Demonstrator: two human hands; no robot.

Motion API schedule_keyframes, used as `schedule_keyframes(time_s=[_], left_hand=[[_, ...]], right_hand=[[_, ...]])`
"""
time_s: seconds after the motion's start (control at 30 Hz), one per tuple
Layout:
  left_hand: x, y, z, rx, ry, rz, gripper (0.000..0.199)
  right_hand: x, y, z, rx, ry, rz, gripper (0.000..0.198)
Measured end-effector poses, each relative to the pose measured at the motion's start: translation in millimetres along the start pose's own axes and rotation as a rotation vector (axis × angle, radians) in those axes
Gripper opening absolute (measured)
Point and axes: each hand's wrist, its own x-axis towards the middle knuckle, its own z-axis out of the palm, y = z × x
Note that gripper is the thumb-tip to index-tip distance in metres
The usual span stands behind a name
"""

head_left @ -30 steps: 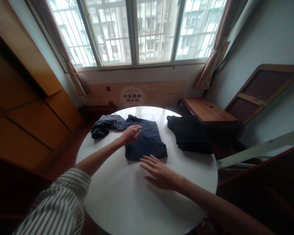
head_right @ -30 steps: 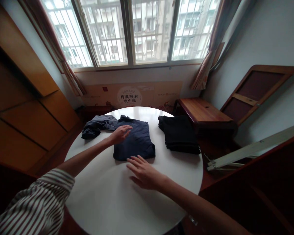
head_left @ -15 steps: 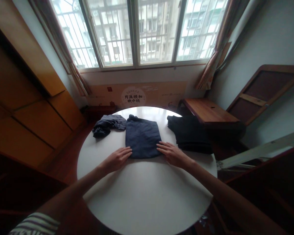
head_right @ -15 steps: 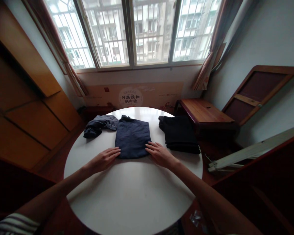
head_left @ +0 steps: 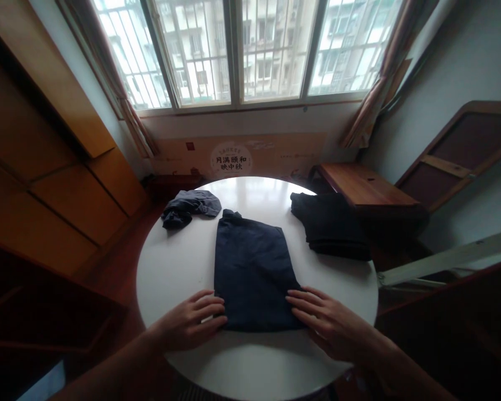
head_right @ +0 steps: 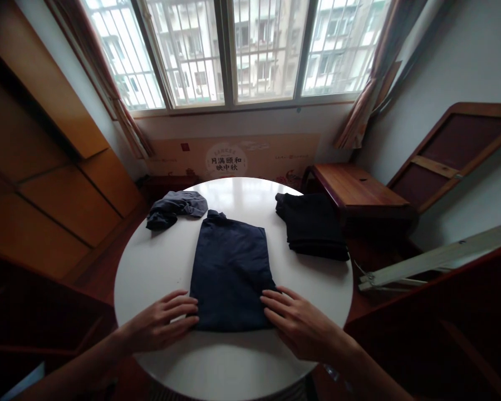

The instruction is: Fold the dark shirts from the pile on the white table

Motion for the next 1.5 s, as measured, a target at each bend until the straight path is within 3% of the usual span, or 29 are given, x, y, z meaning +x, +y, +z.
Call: schedule_keyframes(time_s=[0.13, 0.27, 0.37, 0.43, 0.5, 0.57, 0.67, 0.77, 0.87, 0.97, 1.13, 1.2, 1.27, 1.37, 1.5], left_hand=[[-1.6, -2.6, 0.7, 0.031, -0.031, -0.060, 0.042], [7.3, -11.8, 5.0, -0.137, 0.008, -0.165, 0.039], [24.3, -24.8, 5.0, -0.269, 0.158, -0.449, 0.026], [42.7, -39.4, 2.1, -0.315, 0.265, -0.676, 0.024], [63.2, -56.7, -1.1, -0.359, 0.363, -0.820, 0.033], [80.3, -72.3, -1.9, -0.406, 0.458, -0.863, 0.041], [91.2, -85.5, 3.4, -0.454, 0.570, -0.885, 0.045], [86.8, -87.5, 12.2, -0.494, 0.596, -0.903, 0.046], [77.0, -87.0, 17.2, -0.588, 0.565, -0.844, 0.048], [67.3, -88.6, 16.4, -0.691, 0.447, -0.723, 0.050], [48.2, -87.5, 10.8, -0.596, 0.281, -0.556, 0.079], [38.6, -84.2, 10.6, -0.478, 0.209, -0.442, 0.077], [29.0, -80.3, 12.0, -0.387, 0.142, -0.290, 0.058], [16.4, -75.4, 14.3, -0.278, 0.007, -0.068, 0.043], [7.1, -72.8, 14.4, -0.151, -0.086, -0.002, 0.053]], right_hand=[[-13.7, 7.6, 12.2, -0.007, 0.026, 0.016, 0.057], [-4.3, 20.2, 14.0, 0.175, 0.238, 0.122, 0.037], [22.7, 32.3, 3.6, 0.386, 0.495, 0.417, 0.022], [48.0, 44.8, -5.7, 0.555, 0.641, 0.599, 0.029], [72.1, 59.2, -12.6, 0.710, 0.735, 0.681, 0.039], [87.7, 72.1, -14.2, 0.795, 0.742, 0.641, 0.044], [89.5, 83.3, -6.5, 0.785, 0.582, 0.530, 0.053], [79.2, 85.0, 4.6, 0.728, 0.435, 0.549, 0.041], [76.6, 83.5, 9.6, 0.737, 0.420, 0.585, 0.045], [84.2, 84.9, 9.9, 0.796, 0.436, 0.622, 0.046], [87.7, 89.7, 9.4, 0.771, 0.476, 0.638, 0.049], [79.2, 87.3, 6.5, 0.727, 0.429, 0.524, 0.044], [66.5, 81.7, 2.9, 0.697, 0.308, 0.307, 0.035], [45.7, 72.1, 2.1, 0.604, 0.091, 0.019, 0.046], [25.2, 69.5, 14.3, 0.442, -0.066, -0.066, 0.045]])
